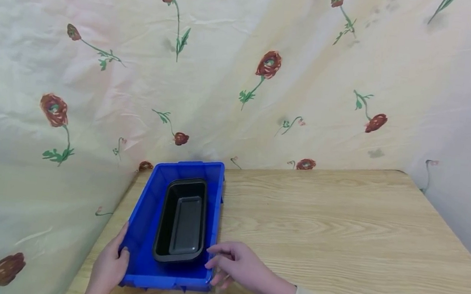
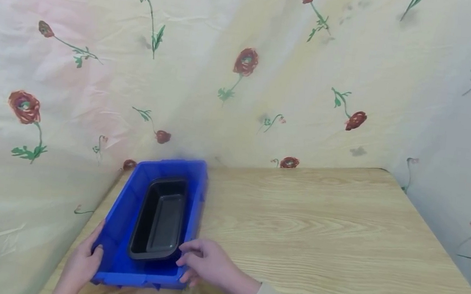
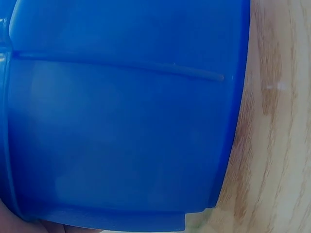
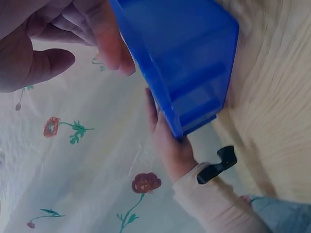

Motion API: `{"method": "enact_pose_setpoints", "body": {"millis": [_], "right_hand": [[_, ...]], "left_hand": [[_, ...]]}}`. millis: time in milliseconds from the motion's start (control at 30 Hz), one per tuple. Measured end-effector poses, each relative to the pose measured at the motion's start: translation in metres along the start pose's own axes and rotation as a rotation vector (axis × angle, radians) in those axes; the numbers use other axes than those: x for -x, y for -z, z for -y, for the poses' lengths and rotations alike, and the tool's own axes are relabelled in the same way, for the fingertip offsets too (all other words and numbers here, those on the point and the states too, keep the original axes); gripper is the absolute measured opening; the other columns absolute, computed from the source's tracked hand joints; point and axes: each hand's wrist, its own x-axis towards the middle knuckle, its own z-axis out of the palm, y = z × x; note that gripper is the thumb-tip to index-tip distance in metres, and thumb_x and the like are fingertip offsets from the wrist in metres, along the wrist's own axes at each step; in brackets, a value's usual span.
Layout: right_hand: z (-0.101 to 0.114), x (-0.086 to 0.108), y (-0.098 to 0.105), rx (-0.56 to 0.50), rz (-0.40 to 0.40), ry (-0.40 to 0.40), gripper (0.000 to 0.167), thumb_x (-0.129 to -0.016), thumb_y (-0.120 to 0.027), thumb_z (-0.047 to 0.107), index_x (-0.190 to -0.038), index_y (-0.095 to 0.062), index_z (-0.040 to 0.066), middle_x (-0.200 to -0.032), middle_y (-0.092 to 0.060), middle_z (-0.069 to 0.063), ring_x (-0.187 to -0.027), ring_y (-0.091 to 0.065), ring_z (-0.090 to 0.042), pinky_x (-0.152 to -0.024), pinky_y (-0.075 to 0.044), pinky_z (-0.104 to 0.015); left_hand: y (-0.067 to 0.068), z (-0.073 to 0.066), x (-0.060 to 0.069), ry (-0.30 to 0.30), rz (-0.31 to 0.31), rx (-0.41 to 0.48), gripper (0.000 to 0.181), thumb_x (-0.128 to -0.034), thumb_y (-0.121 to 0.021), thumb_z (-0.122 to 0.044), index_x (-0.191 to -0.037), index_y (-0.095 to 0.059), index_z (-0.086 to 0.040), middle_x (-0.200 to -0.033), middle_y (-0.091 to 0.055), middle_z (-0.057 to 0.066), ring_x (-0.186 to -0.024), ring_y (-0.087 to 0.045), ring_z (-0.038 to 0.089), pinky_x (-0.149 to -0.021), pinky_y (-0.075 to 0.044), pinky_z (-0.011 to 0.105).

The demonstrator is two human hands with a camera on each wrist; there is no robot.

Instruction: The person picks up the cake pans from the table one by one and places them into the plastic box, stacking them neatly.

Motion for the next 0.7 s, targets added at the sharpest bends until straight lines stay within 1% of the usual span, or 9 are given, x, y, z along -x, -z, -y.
{"method": "enact_pose_setpoints", "body": {"millis": [67, 133, 233, 367, 467, 533, 600, 700], "right_hand": [[-0.002, 0.005, 0.004, 0.046, -0.010, 0.024, 0.034, -0.098, -0.049, 0.004, -0.128, -0.055, -0.011, -0.096, -0.071, -0.014, -0.071, -0.070, -0.029, -0.058, -0.059, -0.039], [-0.004, 0.010, 0.009, 0.086, -0.015, 0.044, 0.034, -0.098, -0.049, 0.004, -0.126, -0.056, -0.012, -0.095, -0.071, -0.015, -0.071, -0.070, -0.030, -0.058, -0.059, -0.039], [-0.005, 0.018, 0.016, 0.121, -0.020, 0.052, 0.033, -0.098, -0.050, 0.005, -0.126, -0.057, -0.011, -0.096, -0.071, -0.015, -0.072, -0.070, -0.031, -0.057, -0.058, -0.037], [-0.006, 0.029, 0.027, 0.145, -0.041, 0.058, 0.035, -0.098, -0.051, 0.006, -0.129, -0.055, -0.011, -0.099, -0.071, -0.014, -0.075, -0.070, -0.029, -0.060, -0.059, -0.038], [-0.007, 0.036, 0.036, 0.183, -0.055, 0.078, 0.037, -0.098, -0.050, 0.006, -0.132, -0.053, -0.010, -0.100, -0.070, -0.012, -0.077, -0.069, -0.027, -0.062, -0.059, -0.037], [-0.007, 0.040, 0.041, 0.225, -0.065, 0.100, 0.039, -0.098, -0.051, 0.007, -0.134, -0.052, -0.008, -0.100, -0.070, -0.011, -0.078, -0.069, -0.026, -0.063, -0.059, -0.034], [-0.007, 0.044, 0.047, 0.270, -0.073, 0.129, 0.040, -0.098, -0.053, 0.009, -0.135, -0.052, -0.007, -0.099, -0.070, -0.009, -0.079, -0.070, -0.023, -0.064, -0.059, -0.032], [-0.007, 0.050, 0.054, 0.344, -0.099, 0.170, 0.041, -0.097, -0.058, 0.013, -0.134, -0.054, -0.005, -0.100, -0.071, -0.006, -0.083, -0.069, -0.017, -0.070, -0.058, -0.028]], "left_hand": [[0.000, 0.000, 0.001, -0.010, -0.025, -0.043, 0.062, -0.0991, -0.035, -0.005, -0.157, -0.012, -0.010, -0.153, -0.024, 0.032, -0.136, -0.027, 0.051, -0.106, -0.029, 0.065], [0.000, -0.001, 0.002, -0.011, -0.052, -0.078, 0.060, -0.0994, -0.036, -0.006, -0.156, -0.015, -0.006, -0.152, -0.026, 0.032, -0.135, -0.030, 0.052, -0.104, -0.031, 0.065], [0.001, -0.006, 0.005, -0.013, -0.090, -0.116, 0.058, -0.0995, -0.038, -0.008, -0.155, -0.020, -0.003, -0.151, -0.027, 0.031, -0.133, -0.032, 0.053, -0.102, -0.033, 0.066], [0.000, -0.017, 0.011, -0.061, -0.148, -0.142, 0.056, -0.0974, -0.042, -0.008, -0.152, -0.029, 0.000, -0.151, -0.030, 0.030, -0.132, -0.034, 0.054, -0.101, -0.033, 0.067], [-0.001, -0.027, 0.016, -0.096, -0.185, -0.147, 0.055, -0.0954, -0.046, -0.006, -0.149, -0.036, 0.001, -0.152, -0.030, 0.029, -0.135, -0.029, 0.053, -0.104, -0.029, 0.067], [-0.003, -0.034, 0.019, -0.110, -0.195, -0.144, 0.054, -0.0949, -0.048, -0.006, -0.148, -0.038, 0.000, -0.153, -0.029, 0.028, -0.138, -0.024, 0.053, -0.106, -0.025, 0.068], [-0.004, -0.040, 0.021, -0.119, -0.187, -0.142, 0.054, -0.0949, -0.049, -0.006, -0.148, -0.039, 0.000, -0.154, -0.028, 0.027, -0.140, -0.020, 0.052, -0.107, -0.021, 0.069], [-0.006, -0.048, 0.023, -0.143, -0.166, -0.126, 0.054, -0.0954, -0.050, -0.007, -0.148, -0.039, -0.003, -0.154, -0.029, 0.025, -0.141, -0.020, 0.049, -0.108, -0.018, 0.069]]}}
